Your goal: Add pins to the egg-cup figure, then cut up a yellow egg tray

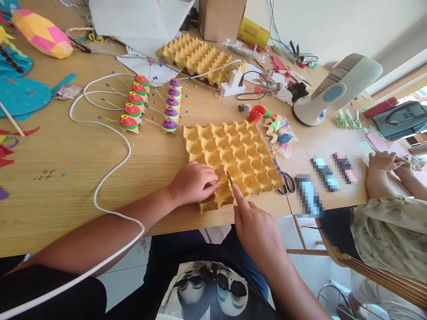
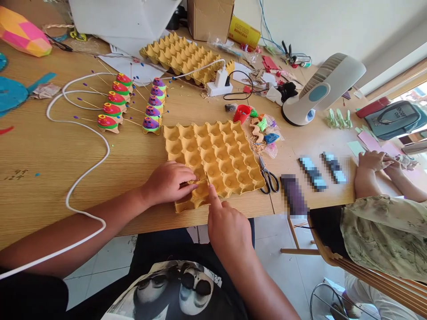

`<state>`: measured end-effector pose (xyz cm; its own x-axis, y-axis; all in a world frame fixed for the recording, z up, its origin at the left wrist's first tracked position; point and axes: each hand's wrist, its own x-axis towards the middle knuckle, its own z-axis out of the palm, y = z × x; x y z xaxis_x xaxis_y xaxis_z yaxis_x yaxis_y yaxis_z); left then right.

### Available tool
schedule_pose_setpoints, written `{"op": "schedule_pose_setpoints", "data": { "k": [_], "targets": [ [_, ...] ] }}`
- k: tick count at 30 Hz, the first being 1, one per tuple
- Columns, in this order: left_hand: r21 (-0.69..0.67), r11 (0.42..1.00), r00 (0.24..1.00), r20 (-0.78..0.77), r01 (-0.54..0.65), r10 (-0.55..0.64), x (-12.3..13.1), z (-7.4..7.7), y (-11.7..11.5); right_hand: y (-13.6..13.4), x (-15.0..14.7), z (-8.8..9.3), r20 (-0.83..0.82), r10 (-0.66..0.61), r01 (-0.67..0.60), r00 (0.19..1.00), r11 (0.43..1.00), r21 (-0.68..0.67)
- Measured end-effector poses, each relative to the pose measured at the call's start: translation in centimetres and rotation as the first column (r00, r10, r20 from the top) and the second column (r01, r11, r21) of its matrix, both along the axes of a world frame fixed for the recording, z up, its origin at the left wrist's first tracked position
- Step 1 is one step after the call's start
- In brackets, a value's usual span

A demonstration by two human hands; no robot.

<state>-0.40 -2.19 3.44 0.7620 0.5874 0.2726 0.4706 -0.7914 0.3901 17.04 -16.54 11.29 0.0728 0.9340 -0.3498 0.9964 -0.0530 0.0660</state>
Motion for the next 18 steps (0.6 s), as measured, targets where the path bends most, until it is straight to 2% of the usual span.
{"op": "schedule_pose_setpoints", "data": {
  "k": [8,18],
  "targets": [
    [-0.035,0.999,1.000,0.027,0.000,0.000,0.0,-0.1,0.0,-2.0,0.7,1.2,0.015,0.027,-0.027,1.000,1.000,0.013],
    [-0.053,0.999,1.000,0.029,0.007,-0.006,0.0,0.1,0.0,-2.1,0.7,1.7,0.036,0.031,-0.032,0.999,0.999,0.018]
  ]
}}
